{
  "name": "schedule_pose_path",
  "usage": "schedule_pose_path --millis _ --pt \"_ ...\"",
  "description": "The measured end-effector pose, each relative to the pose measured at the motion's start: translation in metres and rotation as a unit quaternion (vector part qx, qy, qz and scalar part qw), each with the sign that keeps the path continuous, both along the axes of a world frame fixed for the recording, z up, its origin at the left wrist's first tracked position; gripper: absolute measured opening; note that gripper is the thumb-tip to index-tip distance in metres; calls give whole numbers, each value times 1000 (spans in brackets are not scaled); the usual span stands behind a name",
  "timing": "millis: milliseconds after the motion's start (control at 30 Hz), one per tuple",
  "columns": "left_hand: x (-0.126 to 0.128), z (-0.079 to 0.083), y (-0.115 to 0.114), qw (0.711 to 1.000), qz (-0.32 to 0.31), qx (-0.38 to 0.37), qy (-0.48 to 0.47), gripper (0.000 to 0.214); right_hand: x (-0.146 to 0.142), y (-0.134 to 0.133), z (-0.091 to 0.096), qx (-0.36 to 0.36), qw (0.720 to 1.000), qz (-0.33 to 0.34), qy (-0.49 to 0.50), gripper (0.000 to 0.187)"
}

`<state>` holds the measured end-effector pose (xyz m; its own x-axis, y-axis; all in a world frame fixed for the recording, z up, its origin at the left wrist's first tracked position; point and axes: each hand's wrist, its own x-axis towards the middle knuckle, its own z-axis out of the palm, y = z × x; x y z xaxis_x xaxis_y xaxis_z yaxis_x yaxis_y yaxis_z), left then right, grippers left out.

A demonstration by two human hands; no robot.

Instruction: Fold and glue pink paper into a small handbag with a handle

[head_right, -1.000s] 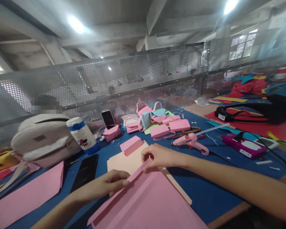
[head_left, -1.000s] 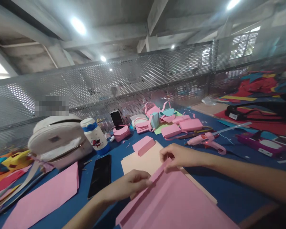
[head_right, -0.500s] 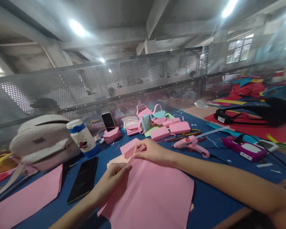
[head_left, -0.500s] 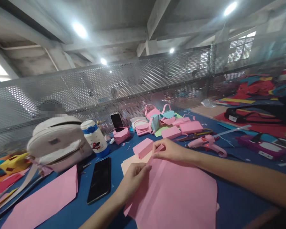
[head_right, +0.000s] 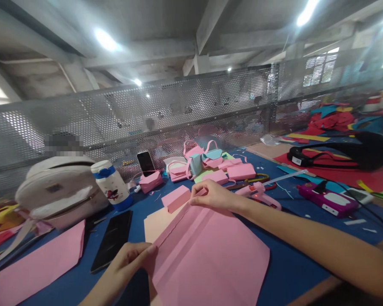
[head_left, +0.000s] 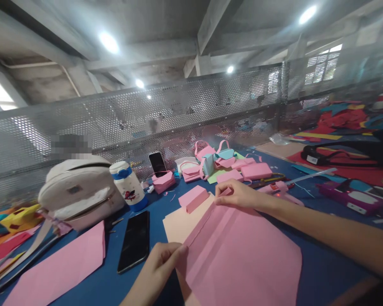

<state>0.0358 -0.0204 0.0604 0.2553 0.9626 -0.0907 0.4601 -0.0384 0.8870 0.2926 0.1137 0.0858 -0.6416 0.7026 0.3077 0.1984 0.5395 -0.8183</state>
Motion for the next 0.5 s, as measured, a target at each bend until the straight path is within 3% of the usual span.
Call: schedule_pose_path --millis 167,333,500 --pt "-12 18 -2 999 33 19 -23 59 5 -5 0 -31 999 -22 11 33" --pt "-14 34 4 995 82 55 -28 57 7 -6 1 -39 998 -6 -44 21" --pt "-2 33 11 996 40 83 20 52 -9 -17 7 -32 997 47 -55 15"
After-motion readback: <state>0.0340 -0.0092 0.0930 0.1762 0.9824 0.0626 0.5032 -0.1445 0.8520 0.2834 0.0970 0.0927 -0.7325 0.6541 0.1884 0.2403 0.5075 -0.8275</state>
